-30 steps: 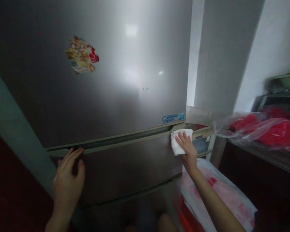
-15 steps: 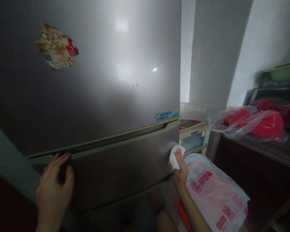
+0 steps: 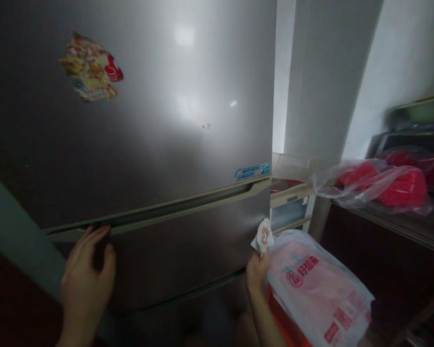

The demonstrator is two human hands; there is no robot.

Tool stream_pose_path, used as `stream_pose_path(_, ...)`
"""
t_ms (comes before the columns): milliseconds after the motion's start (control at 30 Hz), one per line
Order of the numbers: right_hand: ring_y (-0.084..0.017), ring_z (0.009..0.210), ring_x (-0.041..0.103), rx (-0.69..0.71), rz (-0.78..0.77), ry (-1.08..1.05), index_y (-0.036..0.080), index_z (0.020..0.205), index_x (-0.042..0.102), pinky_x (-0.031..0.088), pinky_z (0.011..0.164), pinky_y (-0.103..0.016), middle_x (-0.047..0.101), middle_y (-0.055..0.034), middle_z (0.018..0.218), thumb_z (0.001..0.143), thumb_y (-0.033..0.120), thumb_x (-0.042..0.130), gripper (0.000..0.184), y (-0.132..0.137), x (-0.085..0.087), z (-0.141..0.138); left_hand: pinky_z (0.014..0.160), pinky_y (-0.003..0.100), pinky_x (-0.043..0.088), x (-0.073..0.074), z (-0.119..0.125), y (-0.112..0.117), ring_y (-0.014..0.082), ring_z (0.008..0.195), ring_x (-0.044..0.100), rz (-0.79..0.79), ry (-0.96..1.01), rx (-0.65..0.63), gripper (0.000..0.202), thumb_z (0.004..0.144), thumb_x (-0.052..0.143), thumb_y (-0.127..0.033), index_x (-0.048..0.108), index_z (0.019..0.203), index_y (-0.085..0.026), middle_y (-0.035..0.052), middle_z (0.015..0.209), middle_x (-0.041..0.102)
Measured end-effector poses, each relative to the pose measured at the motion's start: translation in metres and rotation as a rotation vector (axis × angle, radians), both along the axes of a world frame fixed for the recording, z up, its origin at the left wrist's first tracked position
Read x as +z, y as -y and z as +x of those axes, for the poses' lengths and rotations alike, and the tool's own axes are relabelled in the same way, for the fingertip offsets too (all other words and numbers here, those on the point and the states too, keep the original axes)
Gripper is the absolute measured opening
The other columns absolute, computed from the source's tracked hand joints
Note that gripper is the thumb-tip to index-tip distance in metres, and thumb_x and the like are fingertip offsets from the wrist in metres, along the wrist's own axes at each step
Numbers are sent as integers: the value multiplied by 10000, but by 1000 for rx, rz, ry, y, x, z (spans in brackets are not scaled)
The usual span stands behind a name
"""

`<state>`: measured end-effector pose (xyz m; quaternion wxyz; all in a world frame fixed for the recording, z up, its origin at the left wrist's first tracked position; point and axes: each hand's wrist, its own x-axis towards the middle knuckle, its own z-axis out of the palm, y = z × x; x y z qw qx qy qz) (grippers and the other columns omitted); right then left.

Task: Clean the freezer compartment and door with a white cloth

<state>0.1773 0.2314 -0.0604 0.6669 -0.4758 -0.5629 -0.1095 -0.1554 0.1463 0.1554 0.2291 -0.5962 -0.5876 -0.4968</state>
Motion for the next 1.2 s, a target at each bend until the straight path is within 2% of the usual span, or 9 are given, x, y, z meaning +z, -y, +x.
stream_pose_path(67, -223, 1464, 317, -102, 45, -286, 189, 1541, 292, 290, 1176, -515, 426, -108, 1527, 914, 111, 324, 632, -8, 41, -3, 1133, 534, 393, 0, 1, 0, 334, 1348, 500, 9, 0, 1, 294, 916, 441, -336, 600, 1135, -221, 111, 1280, 651)
stream_pose_path(200, -243, 1461, 326, -9, 66, -298, 176, 1492, 405, 254, 1198, -532, 430, -94, 1526, 904, 124, 310, 598, -13, 117, 0, 1126, 544, 397, -2, 0, -1, 337, 1337, 506, 15, -10, 1, 293, 919, 439, -333, 595, 1129, -200, 125, 1253, 651)
stream_pose_path(267, -233, 1473, 299, 24, 114, -282, 186, 1485, 419, 210, 1218, -530, 419, -73, 1536, 869, 92, 304, 634, -14, 141, 5, 1117, 558, 401, -2, 0, -2, 347, 1330, 509, 20, -33, 6, 298, 916, 436, -322, 590, 1126, -178, 148, 1234, 652)
stream_pose_path(333, -225, 1478, 288, 55, 147, -243, 205, 1483, 423, 177, 1227, -539, 413, -49, 1543, 817, 58, 306, 692, -14, 146, 10, 1107, 571, 406, -3, -1, -4, 358, 1326, 509, 21, -58, 21, 309, 920, 427, -320, 582, 1134, -160, 169, 1222, 648)
stream_pose_path(467, -231, 1476, 291, 95, 114, -166, 239, 1477, 427, 174, 1220, -578, 402, -13, 1551, 716, 28, 316, 798, -7, 102, 11, 1099, 582, 410, -5, -1, -8, 374, 1324, 502, 20, -85, 51, 329, 936, 421, -330, 572, 1157, -138, 192, 1215, 640)
stream_pose_path(733, -277, 1462, 317, 145, -150, -197, 233, 1490, 405, 263, 1172, -616, 376, -68, 1561, 896, 108, 308, 615, 37, -64, -16, 1075, 618, 413, -8, 2, -10, 426, 1320, 483, 27, -128, 83, 379, 946, 437, -335, 562, 1191, -74, 254, 1224, 613)
stream_pose_path(867, -292, 1435, 366, 133, -145, -248, 210, 1452, 470, 327, 1148, -594, 451, -91, 1514, 927, 160, 335, 544, 46, -85, -27, 1071, 628, 412, -8, 3, -9, 436, 1318, 476, 28, -137, 75, 392, 951, 427, -336, 556, 1204, -66, 261, 1215, 609)
stream_pose_path(1000, -232, 1441, 364, 101, -100, -268, 235, 1475, 439, 312, 1191, -501, 426, -40, 1533, 842, 76, 315, 664, 36, -39, -34, 1077, 623, 410, -8, 2, -8, 427, 1321, 474, 19, -144, 72, 388, 957, 425, -328, 544, 1219, -68, 259, 1229, 602)
stream_pose_path(1200, -225, 1481, 281, 62, 118, -179, 190, 1479, 426, 176, 1223, -575, 406, -35, 1546, 696, 16, 291, 813, 1, 97, -22, 1077, 611, 413, -8, 2, -8, 418, 1309, 487, 35, -156, 67, 383, 956, 434, -322, 544, 1218, -65, 255, 1224, 605)
